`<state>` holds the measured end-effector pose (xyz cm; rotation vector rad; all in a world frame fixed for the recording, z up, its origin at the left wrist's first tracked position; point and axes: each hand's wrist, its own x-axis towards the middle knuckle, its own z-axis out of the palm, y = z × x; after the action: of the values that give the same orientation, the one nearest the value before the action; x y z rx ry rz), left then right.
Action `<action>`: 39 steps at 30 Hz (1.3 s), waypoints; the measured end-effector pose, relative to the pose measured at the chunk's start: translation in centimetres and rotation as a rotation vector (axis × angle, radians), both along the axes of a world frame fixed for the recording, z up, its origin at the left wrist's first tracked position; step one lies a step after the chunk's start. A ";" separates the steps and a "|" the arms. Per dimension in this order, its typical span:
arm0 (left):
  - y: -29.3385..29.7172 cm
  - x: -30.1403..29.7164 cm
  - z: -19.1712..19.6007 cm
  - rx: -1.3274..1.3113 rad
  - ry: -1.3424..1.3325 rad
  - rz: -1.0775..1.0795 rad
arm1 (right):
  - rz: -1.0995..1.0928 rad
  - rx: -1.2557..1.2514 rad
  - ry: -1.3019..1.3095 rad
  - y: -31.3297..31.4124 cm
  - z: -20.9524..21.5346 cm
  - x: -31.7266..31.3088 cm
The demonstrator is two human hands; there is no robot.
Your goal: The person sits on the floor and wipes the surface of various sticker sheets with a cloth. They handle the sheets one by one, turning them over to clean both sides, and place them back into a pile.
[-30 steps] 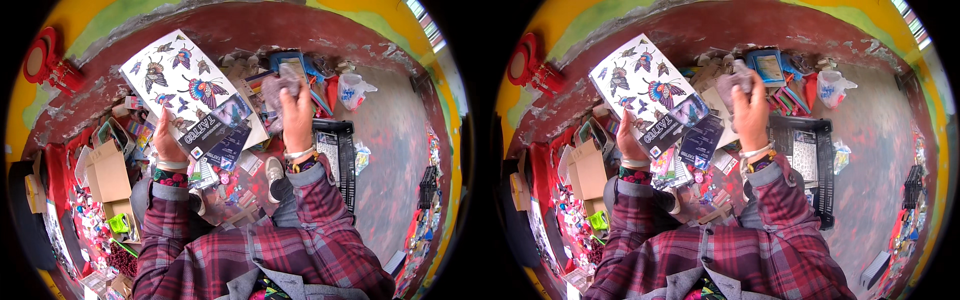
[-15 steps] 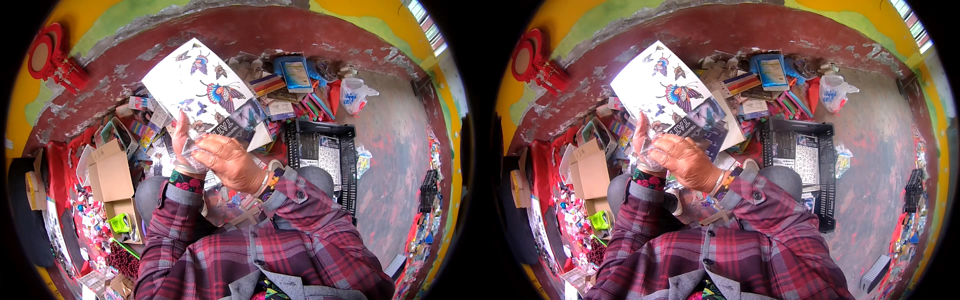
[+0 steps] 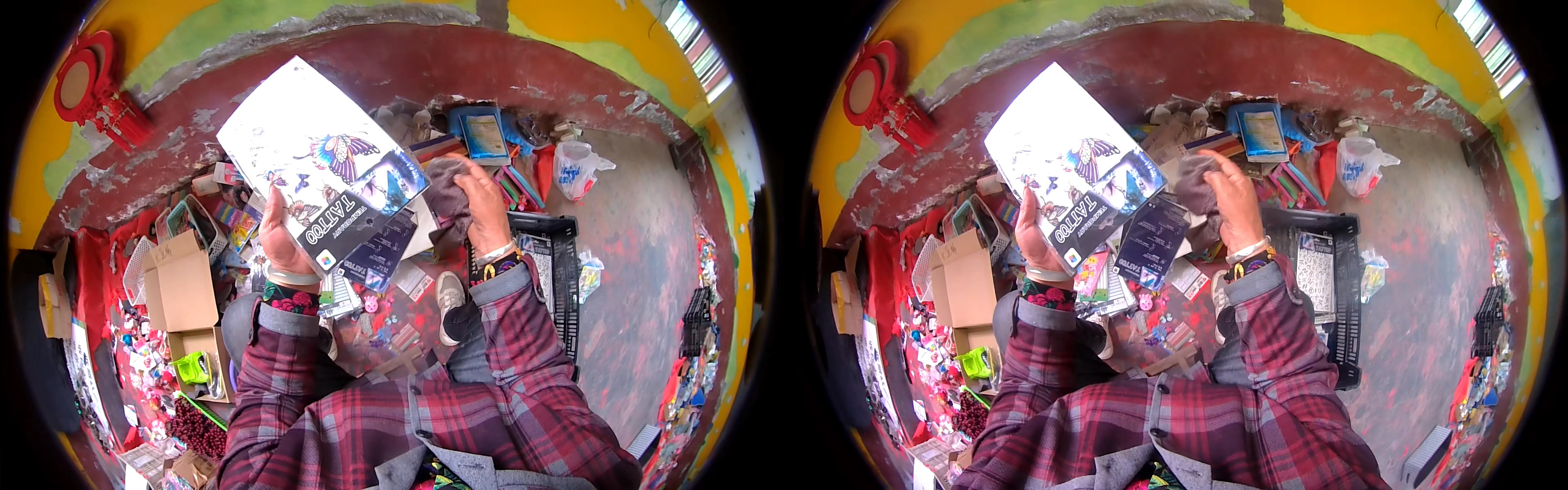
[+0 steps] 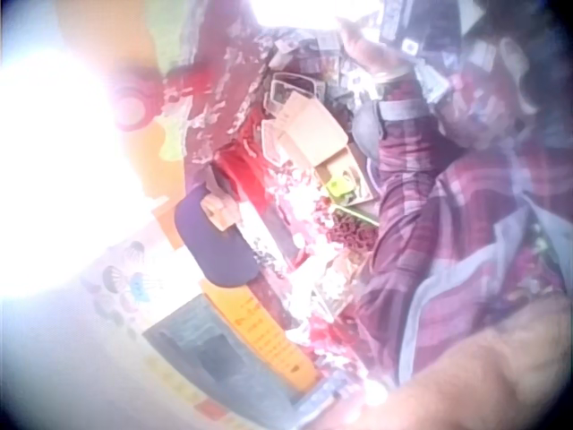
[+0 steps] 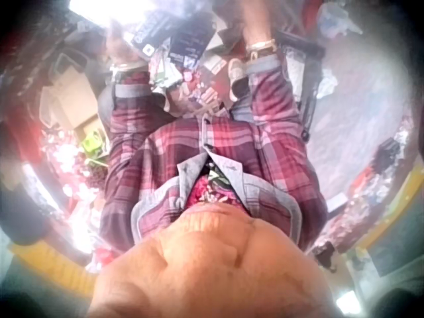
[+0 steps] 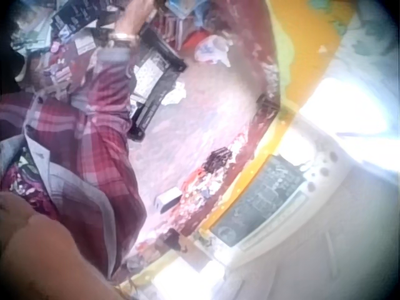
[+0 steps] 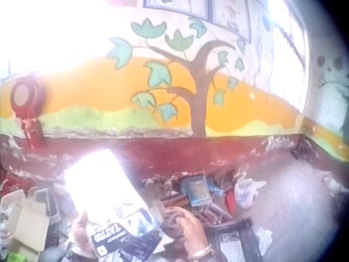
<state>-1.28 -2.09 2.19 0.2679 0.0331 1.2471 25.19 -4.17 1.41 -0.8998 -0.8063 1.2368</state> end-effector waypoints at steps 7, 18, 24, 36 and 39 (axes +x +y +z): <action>-0.1 1.1 0.0 -0.046 0.056 0.072 | 0.404 0.074 -0.086 -3.3 2.5 -5.9; 1.6 0.7 -2.8 -0.079 0.563 0.234 | -0.087 0.554 -1.392 -3.5 2.1 -5.1; 1.9 0.0 -0.5 0.029 0.097 0.111 | -0.031 0.631 -1.918 -4.6 1.4 -5.9; 3.5 -2.1 -4.6 -0.261 0.182 0.132 | 0.289 0.074 -1.605 -4.6 1.4 -0.4; 2.8 -1.1 -4.5 -0.223 0.185 0.060 | 0.123 -0.016 -0.786 -3.2 2.3 1.8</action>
<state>-2.40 0.71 -2.28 0.1888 0.3400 1.2633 27.03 -7.37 3.74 -1.3923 -1.4864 0.9791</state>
